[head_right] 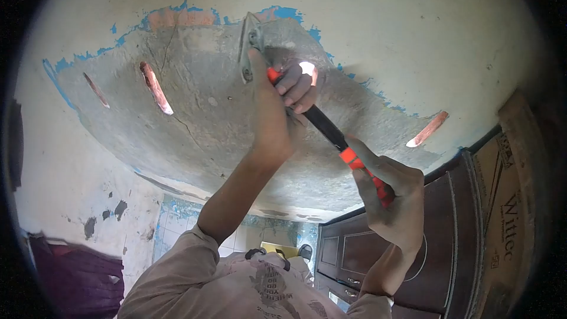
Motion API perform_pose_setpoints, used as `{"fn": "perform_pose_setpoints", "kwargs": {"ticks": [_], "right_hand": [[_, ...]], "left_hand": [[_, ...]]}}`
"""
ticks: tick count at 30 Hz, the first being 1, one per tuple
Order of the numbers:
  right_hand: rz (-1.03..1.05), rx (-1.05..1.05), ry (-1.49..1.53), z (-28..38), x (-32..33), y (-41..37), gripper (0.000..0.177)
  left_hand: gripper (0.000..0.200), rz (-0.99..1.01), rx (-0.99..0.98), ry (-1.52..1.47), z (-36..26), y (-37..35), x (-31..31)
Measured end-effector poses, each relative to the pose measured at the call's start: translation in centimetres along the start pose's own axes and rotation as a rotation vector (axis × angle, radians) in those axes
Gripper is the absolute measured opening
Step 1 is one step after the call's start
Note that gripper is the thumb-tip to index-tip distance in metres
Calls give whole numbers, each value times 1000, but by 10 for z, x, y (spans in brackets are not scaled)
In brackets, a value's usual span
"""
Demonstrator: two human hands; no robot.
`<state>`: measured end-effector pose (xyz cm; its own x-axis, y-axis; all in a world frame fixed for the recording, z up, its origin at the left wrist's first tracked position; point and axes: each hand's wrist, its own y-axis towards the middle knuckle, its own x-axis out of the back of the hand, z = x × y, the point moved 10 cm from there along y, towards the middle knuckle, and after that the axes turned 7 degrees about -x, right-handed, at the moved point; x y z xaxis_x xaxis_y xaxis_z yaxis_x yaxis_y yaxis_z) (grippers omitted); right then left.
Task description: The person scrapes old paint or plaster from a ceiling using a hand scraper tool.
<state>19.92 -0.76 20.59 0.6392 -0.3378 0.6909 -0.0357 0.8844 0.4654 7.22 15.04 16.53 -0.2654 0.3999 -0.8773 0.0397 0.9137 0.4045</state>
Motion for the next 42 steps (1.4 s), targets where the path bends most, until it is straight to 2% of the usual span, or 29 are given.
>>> {"fn": "perform_pose_setpoints", "kwargs": {"ticks": [3, 7, 8, 11, 12, 15, 19, 22, 25, 26, 30, 36, 40, 42], "right_hand": [[-11, -3, -27, -8, 11, -7, 47], [-2, -6, -45, -1, 12, -8, 44], [5, -1, -41, 6, 7, -3, 43], [20, 3, -59, 10, 7, -2, 44], [25, 10, -69, 12, 7, -3, 46], [15, -43, -95, 0, 18, -13, 46], [40, -109, -97, 7, 15, -13, 49], [-21, -45, -94, 9, 15, -19, 48], [-22, -48, -143, 2, 31, -21, 48], [-24, -15, -148, 6, 31, -18, 47], [15, -99, -149, 19, 29, -10, 45], [33, -96, -141, 16, 33, -7, 45], [55, -64, -199, 31, 29, -9, 44], [51, -69, -157, 21, 35, -12, 44]], "left_hand": [[52, -60, 59, 43, 17, -9, -8], [54, -20, 65, -10, 16, -9, -12], [54, -122, 61, 10, 11, -9, -4], [54, 54, 18, 13, 3, -2, -3], [53, -30, 36, -26, 7, -4, 0], [53, -95, 128, -85, 25, -15, -14], [53, -7, 122, -84, 19, -13, -14], [53, 21, 106, -54, 20, -13, -12], [54, -66, 155, -109, 37, -20, -21], [53, -55, 144, -123, 35, -18, -21], [50, 5, 101, -132, 19, -12, -20], [50, -131, 119, -194, 29, -17, -19], [51, -6, 39, -80, 15, -12, -20], [48, -90, 116, -179, 30, -22, -24]]}}
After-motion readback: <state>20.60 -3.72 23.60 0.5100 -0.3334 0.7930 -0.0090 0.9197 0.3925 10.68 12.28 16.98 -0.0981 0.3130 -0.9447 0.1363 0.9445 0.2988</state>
